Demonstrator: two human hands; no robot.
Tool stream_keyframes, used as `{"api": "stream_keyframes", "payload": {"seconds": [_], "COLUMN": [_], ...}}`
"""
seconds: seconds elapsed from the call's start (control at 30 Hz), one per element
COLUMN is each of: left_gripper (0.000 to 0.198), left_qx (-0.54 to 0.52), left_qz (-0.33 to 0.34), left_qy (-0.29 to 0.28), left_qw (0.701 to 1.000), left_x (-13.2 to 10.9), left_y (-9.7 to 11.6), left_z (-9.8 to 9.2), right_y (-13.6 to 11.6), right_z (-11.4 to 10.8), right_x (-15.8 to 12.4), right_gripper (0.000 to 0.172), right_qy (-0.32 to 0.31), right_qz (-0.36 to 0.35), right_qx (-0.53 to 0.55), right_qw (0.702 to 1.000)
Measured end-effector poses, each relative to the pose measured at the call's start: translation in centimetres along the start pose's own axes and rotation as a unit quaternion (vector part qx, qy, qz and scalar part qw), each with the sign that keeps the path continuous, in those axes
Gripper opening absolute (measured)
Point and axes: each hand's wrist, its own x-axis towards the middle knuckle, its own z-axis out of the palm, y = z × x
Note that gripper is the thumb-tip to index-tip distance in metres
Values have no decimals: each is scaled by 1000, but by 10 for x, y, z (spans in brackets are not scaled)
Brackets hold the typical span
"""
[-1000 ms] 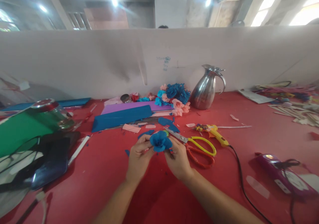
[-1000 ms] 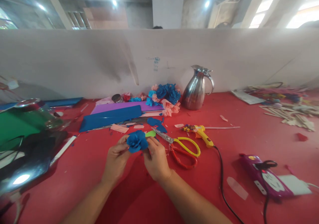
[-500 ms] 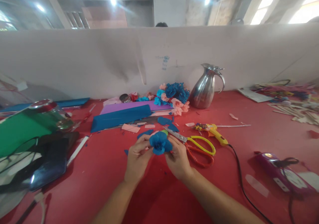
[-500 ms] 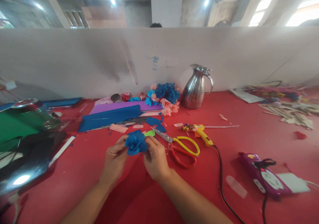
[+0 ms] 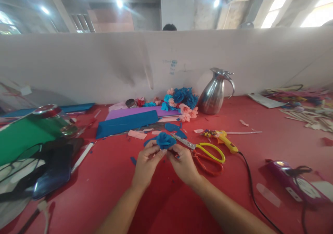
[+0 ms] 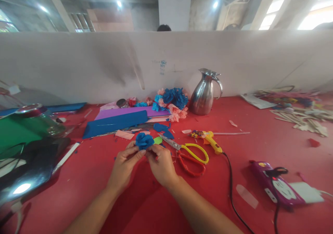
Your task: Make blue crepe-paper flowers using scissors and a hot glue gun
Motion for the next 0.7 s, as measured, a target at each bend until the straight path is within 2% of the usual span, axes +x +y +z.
{"api": "stream_keyframes", "payload": {"seconds": [0.13,0.3,0.47,0.6,0.7], "left_gripper": [14,17,19,23,29], "left_qx": [-14,-26,-47,-43,-42], "left_qz": [-25,-41,-83,-117,-128], "left_qy": [8,47,85,114,127], "left_qw": [1000,998,992,986,983], "left_x": [1,2,3,3,4], "left_y": [-2,-6,-6,-5,-4], "left_z": [2,1,2,3,4], "right_y": [4,3,0,-2,-1], "right_z": [2,3,0,-3,-1], "right_x": [1,0,1,3,2], "right_gripper": [17,16,12,8,10], "right_qy": [-14,-42,39,55,71], "right_qz": [41,49,32,48,34], "right_qx": [8,-20,-15,7,-19], "right_qw": [999,998,999,997,997]}}
